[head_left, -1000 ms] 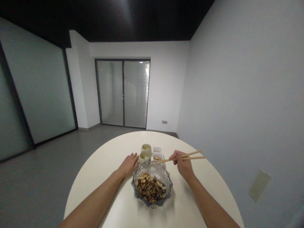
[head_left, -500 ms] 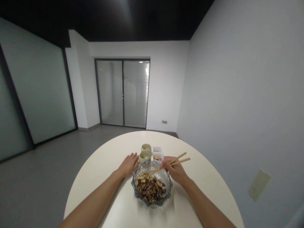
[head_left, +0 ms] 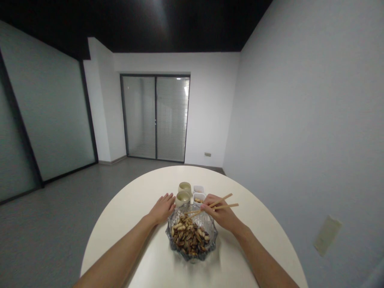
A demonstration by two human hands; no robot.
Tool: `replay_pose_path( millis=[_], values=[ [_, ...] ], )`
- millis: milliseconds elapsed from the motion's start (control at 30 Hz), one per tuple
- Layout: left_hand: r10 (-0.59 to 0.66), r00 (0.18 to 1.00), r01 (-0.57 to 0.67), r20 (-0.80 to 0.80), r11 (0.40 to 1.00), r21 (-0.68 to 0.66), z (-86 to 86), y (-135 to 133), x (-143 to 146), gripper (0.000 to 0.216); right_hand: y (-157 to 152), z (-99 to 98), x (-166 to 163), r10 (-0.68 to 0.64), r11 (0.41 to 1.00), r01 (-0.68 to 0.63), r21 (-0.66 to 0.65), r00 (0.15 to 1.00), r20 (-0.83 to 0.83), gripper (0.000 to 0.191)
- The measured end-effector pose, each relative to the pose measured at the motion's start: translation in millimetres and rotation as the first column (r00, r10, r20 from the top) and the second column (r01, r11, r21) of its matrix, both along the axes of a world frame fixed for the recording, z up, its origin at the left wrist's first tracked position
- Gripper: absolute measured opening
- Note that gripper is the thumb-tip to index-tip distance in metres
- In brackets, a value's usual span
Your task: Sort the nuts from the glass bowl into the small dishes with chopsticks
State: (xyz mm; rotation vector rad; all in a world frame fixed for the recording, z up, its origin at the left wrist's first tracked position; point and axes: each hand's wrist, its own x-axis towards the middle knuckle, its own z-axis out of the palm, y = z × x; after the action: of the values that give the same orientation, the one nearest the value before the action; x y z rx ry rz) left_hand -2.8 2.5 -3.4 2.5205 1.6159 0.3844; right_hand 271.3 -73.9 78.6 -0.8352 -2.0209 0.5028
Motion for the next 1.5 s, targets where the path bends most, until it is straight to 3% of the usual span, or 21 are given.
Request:
replay_pose_path(
  millis=[267,567,833,967,1200,1500],
  values=[
    [0.002,1.0,-0.002,-0.019,1.0,-0.005,0.4,-3,-2,0.052,3,0.6,14,-0.086,0.984,0.073,-0.163,0.994,-0.074,0.027],
    [0.009,1.0,-0.009,-0.006,1.0,-0.011,-0.3,-3,-2,0.05,8,-3.4,27,-0.158,0.969,0.149,-0.198,0.987,-0.034,0.024],
    [0.013,1.0,-0.013,0.007,1.0,0.0,-4.4,-1,-4,0.051,8,0.8,30,-0.212,0.967,0.2,-0.161,0.975,-0.063,0.027],
    [0.007,1.0,-0.007,0.008,1.0,-0.002,-8.3,2,-5,0.051,12,-1.7,35,-0.177,0.972,0.163,-0.169,0.982,-0.071,0.033],
    [0.009,1.0,-0.009,0.012,1.0,0.005,-9.1,3,-4,0.051,9,-4.6,37,-0.184,0.983,0.184,0.001,0.978,0.095,0.037],
    [0.004,1.0,-0.004,0.011,1.0,-0.006,-2.9,0,-4,0.051,5,-3.6,36,-0.116,0.993,0.119,-0.021,0.987,0.107,0.035]
  ],
)
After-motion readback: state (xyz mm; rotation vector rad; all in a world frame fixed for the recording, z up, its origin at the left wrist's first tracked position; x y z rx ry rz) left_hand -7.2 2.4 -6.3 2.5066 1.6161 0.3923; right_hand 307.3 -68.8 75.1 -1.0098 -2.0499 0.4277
